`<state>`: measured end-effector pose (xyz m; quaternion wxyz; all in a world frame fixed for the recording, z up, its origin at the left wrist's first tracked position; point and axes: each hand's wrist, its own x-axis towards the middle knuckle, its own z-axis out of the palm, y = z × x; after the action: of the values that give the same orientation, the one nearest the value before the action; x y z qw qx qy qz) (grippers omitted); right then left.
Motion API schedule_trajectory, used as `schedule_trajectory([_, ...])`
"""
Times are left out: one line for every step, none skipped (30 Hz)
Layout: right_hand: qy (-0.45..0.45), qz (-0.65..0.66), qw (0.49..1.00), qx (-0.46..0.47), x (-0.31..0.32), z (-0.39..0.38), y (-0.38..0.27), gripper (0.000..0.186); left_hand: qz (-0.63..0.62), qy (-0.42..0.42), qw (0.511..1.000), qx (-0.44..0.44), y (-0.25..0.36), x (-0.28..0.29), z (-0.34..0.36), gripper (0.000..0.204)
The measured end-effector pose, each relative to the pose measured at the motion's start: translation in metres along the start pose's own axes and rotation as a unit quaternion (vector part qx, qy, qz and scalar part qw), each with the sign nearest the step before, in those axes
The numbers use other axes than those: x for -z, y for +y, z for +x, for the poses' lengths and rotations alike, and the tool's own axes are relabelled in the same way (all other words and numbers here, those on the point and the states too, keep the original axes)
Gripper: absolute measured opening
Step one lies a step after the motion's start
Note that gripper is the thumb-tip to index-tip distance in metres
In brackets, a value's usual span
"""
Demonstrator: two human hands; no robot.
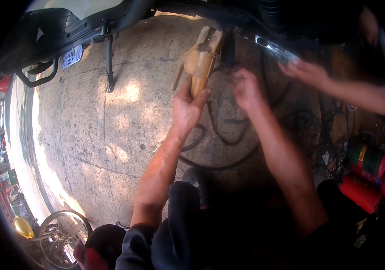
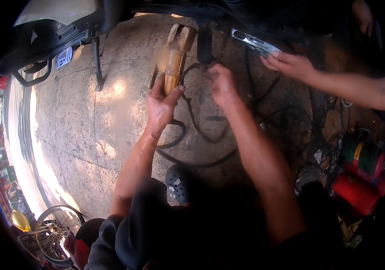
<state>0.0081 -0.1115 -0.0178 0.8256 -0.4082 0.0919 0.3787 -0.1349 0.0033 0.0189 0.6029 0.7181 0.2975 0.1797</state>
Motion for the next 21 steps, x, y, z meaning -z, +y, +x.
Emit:
schedule_trajectory([0.005,0.002,1.000,0.001,-0.001,0.000,0.001,0.012,0.000,0.001,1.000,0.000,-0.006,0.000,0.001,0.059])
schedule_trajectory([0.010,0.004,1.000,0.002,-0.003,0.000,0.002,0.012,0.008,0.010,1.000,-0.021,-0.016,0.001,0.003,0.060])
schedule_trajectory([0.011,0.004,1.000,0.002,-0.001,0.000,0.002,0.012,0.016,0.017,0.999,-0.041,-0.015,0.000,0.004,0.061])
schedule_trajectory([0.008,0.002,1.000,0.002,0.000,0.000,0.002,0.011,0.016,0.016,0.999,-0.040,-0.014,-0.001,0.003,0.061])
schedule_trajectory([0.004,0.000,1.000,0.001,0.000,0.000,0.002,0.010,0.078,0.021,0.995,-0.060,-0.012,-0.002,0.001,0.062])
schedule_trajectory([0.003,0.000,1.000,0.000,0.001,0.001,0.003,0.010,0.140,0.027,0.987,-0.079,-0.008,-0.003,-0.001,0.063])
schedule_trajectory([0.000,-0.001,1.000,0.003,0.002,0.002,0.004,0.009,0.141,0.028,0.986,-0.079,-0.008,-0.006,-0.002,0.063])
schedule_trajectory([-0.004,-0.002,1.000,0.006,0.002,0.002,0.005,0.008,0.088,0.032,0.994,-0.057,-0.008,-0.010,-0.003,0.058])
schedule_trajectory([-0.003,-0.002,1.000,0.007,0.005,0.004,0.005,0.008,0.033,0.033,0.998,-0.035,-0.004,-0.013,-0.003,0.053])
schedule_trajectory([-0.003,-0.006,1.000,0.011,0.009,0.006,0.005,0.007,0.032,0.032,0.998,-0.035,0.000,-0.012,-0.002,0.053])
schedule_trajectory([-0.003,-0.011,1.000,0.015,0.012,0.008,0.005,0.006,-0.080,-0.009,0.996,0.049,0.005,-0.009,0.002,0.046])
schedule_trajectory([-0.004,-0.010,1.000,0.014,0.010,0.007,0.005,0.006,-0.188,-0.046,0.972,0.133,0.011,-0.005,0.004,0.039])
schedule_trajectory([-0.003,-0.012,1.000,0.015,0.008,0.006,0.005,0.005,-0.187,-0.044,0.972,0.132,0.013,-0.002,0.004,0.039])
schedule_trajectory([-0.002,-0.014,1.000,0.016,0.006,0.004,0.005,0.004,-0.241,-0.056,0.953,0.172,0.015,0.000,0.005,0.034])
schedule_trajectory([-0.003,-0.014,1.000,0.015,0.003,0.002,0.004,0.004,-0.296,-0.068,0.929,0.211,0.015,0.002,0.006,0.030])
schedule_trajectory([0.006,-0.020,1.000,0.008,-0.001,-0.001,0.003,0.004,-0.290,-0.068,0.930,0.217,0.016,0.004,0.005,0.034])
schedule_trajectory([0.015,-0.025,1.000,-0.001,-0.003,-0.002,0.003,0.003,-0.290,-0.067,0.930,0.216,0.014,0.003,0.003,0.034])
schedule_trajectory([0.016,-0.025,1.000,0.001,-0.002,-0.001,0.002,0.003,-0.266,-0.054,0.946,0.178,0.012,-0.002,0.001,0.031])
schedule_trajectory([0.013,-0.012,1.000,0.002,0.001,0.001,0.003,0.004,-0.240,-0.040,0.960,0.138,0.010,-0.005,-0.001,0.029])
schedule_trajectory([0.009,0.002,1.000,0.003,0.003,0.003,0.003,0.004,-0.240,-0.042,0.960,0.138,0.010,-0.006,-0.004,0.029])
schedule_trajectory([0.011,0.002,1.000,0.005,0.005,0.005,0.004,0.004,-0.184,-0.025,0.977,0.103,0.009,-0.006,-0.008,0.033])
